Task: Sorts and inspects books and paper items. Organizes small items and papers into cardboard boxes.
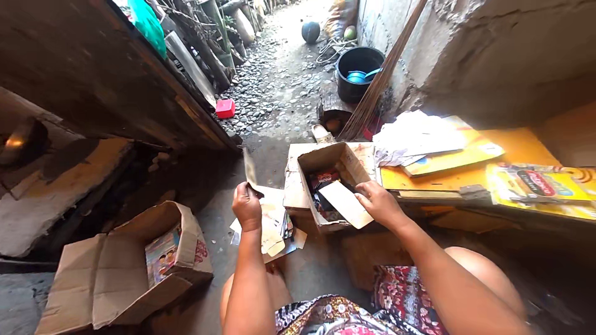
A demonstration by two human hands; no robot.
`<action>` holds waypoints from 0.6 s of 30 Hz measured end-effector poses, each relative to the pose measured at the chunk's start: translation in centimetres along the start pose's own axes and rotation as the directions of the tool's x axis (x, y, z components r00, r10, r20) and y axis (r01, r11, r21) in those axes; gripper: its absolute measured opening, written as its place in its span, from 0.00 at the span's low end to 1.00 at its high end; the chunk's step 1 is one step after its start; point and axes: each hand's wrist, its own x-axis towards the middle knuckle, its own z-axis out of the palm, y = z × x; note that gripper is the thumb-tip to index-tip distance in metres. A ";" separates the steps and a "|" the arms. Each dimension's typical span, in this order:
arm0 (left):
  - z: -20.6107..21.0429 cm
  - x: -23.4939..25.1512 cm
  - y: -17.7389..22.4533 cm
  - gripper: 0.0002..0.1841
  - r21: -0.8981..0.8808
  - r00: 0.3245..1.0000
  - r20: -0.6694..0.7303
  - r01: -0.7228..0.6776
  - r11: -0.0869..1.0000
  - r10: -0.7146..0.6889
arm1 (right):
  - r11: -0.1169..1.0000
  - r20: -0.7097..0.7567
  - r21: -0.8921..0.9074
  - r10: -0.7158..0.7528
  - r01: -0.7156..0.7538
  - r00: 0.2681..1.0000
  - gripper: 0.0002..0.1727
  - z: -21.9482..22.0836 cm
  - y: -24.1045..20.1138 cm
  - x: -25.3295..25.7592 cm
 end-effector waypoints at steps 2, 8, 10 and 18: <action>-0.3 0.2 -1.6 0.13 0.167 0.994 0.101 0.024 0.986 -0.041 | 0.989 0.109 -0.079 0.134 -0.126 0.985 0.22 -0.4 0.0 0.3; -0.2 -0.6 -7.0 0.18 0.549 0.883 0.329 0.111 0.828 -0.336 | 0.967 0.200 -0.184 0.210 -0.174 0.957 0.25 0.5 -0.7 0.0; -0.5 -0.9 -7.8 0.17 0.581 0.864 0.333 0.127 0.804 -0.377 | 0.965 0.224 -0.179 0.231 -0.193 0.947 0.25 0.8 -0.6 0.1; -0.5 -2.8 -9.7 0.19 0.623 0.815 0.429 0.045 0.781 -0.389 | 0.944 0.242 -0.257 0.269 -0.206 0.932 0.27 2.1 -1.0 0.2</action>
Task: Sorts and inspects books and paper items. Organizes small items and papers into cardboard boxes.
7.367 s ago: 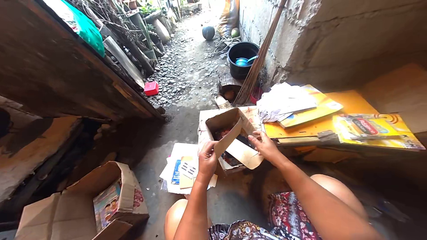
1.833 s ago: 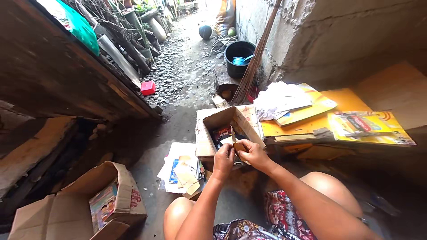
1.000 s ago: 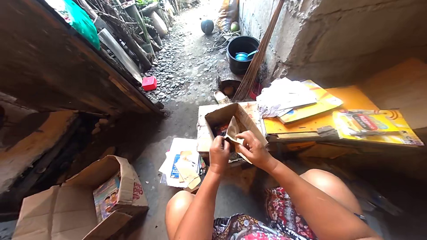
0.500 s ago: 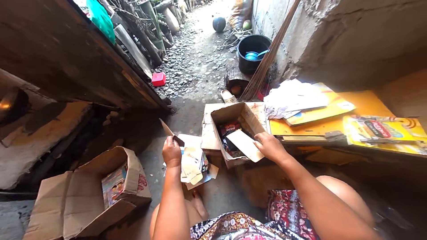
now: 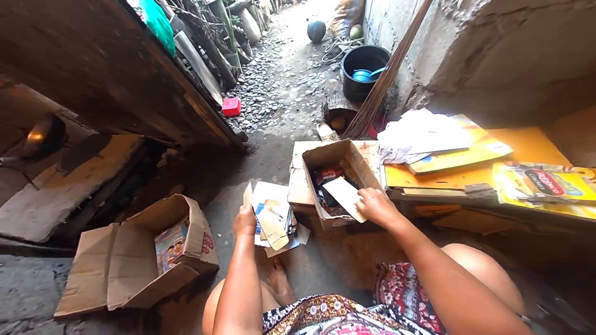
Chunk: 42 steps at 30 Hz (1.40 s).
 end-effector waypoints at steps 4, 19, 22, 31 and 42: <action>2.6 -0.5 -0.9 0.20 0.070 0.971 0.237 0.014 0.997 -0.030 | 0.998 0.008 -0.063 -0.001 0.001 1.000 0.26 0.3 -0.5 -0.3; -3.7 -7.7 10.5 0.14 -0.470 0.764 -0.191 -0.622 0.626 0.616 | 0.825 -0.191 0.559 0.022 0.090 0.981 0.24 -1.1 -0.7 0.5; -3.2 -8.8 12.9 0.13 -0.473 0.674 -0.226 -0.707 0.525 0.704 | 0.638 -0.227 0.753 0.024 0.160 0.974 0.23 -0.8 -0.3 0.6; -1.1 -11.1 17.7 0.25 -0.444 0.624 -0.097 -0.724 0.528 0.775 | 0.336 -0.195 0.921 -0.043 0.198 0.980 0.22 -1.2 -0.8 -0.8; -0.5 -11.0 19.5 0.18 -0.449 0.606 -0.090 -0.733 0.510 0.791 | 0.333 -0.153 0.915 -0.236 0.228 0.960 0.39 -0.8 -0.7 -1.5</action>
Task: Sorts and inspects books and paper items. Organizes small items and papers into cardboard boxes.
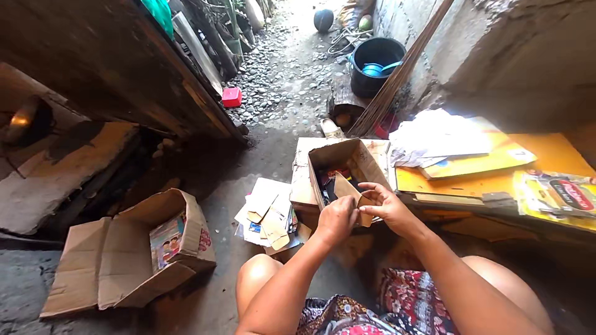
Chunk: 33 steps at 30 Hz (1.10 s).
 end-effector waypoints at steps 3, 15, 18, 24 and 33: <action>0.1 0.1 -0.3 0.13 0.024 0.999 -0.053 -0.009 1.000 0.010 | 0.999 -0.035 -0.038 -0.025 0.023 0.999 0.37 0.2 0.1 0.0; 0.0 0.3 -0.1 0.06 0.144 0.946 -0.302 -0.079 0.986 0.120 | 0.692 -0.163 -0.708 -0.357 0.143 0.920 0.35 2.8 0.0 -1.1; 0.0 0.4 0.0 0.07 0.158 0.938 -0.325 -0.070 0.985 0.118 | 0.619 -0.171 -0.776 -0.393 0.122 0.903 0.34 3.2 -0.3 -1.1; -0.2 0.7 0.0 0.09 0.138 0.944 -0.322 -0.030 0.990 0.073 | 0.616 -0.182 -0.785 -0.325 0.062 0.928 0.33 3.6 -0.9 -1.1; -9.8 -0.6 -4.7 0.14 0.304 0.811 -0.584 0.248 0.920 -0.026 | 0.749 -0.295 -0.663 -0.289 0.023 0.911 0.29 -2.0 -1.0 -0.5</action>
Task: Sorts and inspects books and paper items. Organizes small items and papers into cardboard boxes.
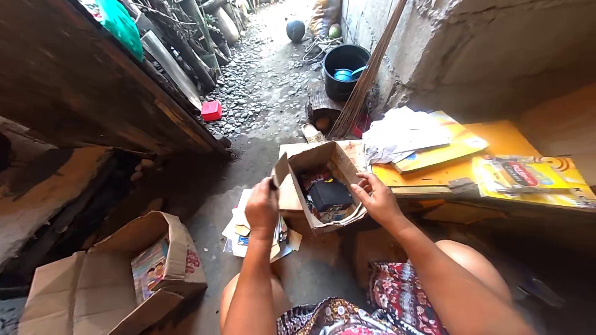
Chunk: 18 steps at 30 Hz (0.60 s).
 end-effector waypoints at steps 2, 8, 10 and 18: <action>-1.6 0.3 -2.4 0.13 -0.021 0.996 -0.009 0.090 0.996 -0.090 | 0.999 -0.007 -0.039 0.029 -0.029 1.000 0.23 -0.7 0.7 0.3; -1.9 -0.6 -7.4 0.13 0.207 0.942 0.091 0.300 0.931 -0.324 | 0.981 0.160 -0.189 0.070 -0.039 0.985 0.18 -0.4 1.4 0.9; -0.8 -1.1 -8.8 0.13 0.343 0.907 0.170 0.313 0.886 -0.386 | 0.972 0.230 -0.237 0.067 -0.011 0.971 0.19 0.4 1.4 1.2; 2.7 -7.0 -16.1 0.13 0.420 0.744 0.545 0.157 0.894 -0.387 | 0.914 0.511 -0.402 0.170 0.060 0.842 0.23 4.0 0.6 2.4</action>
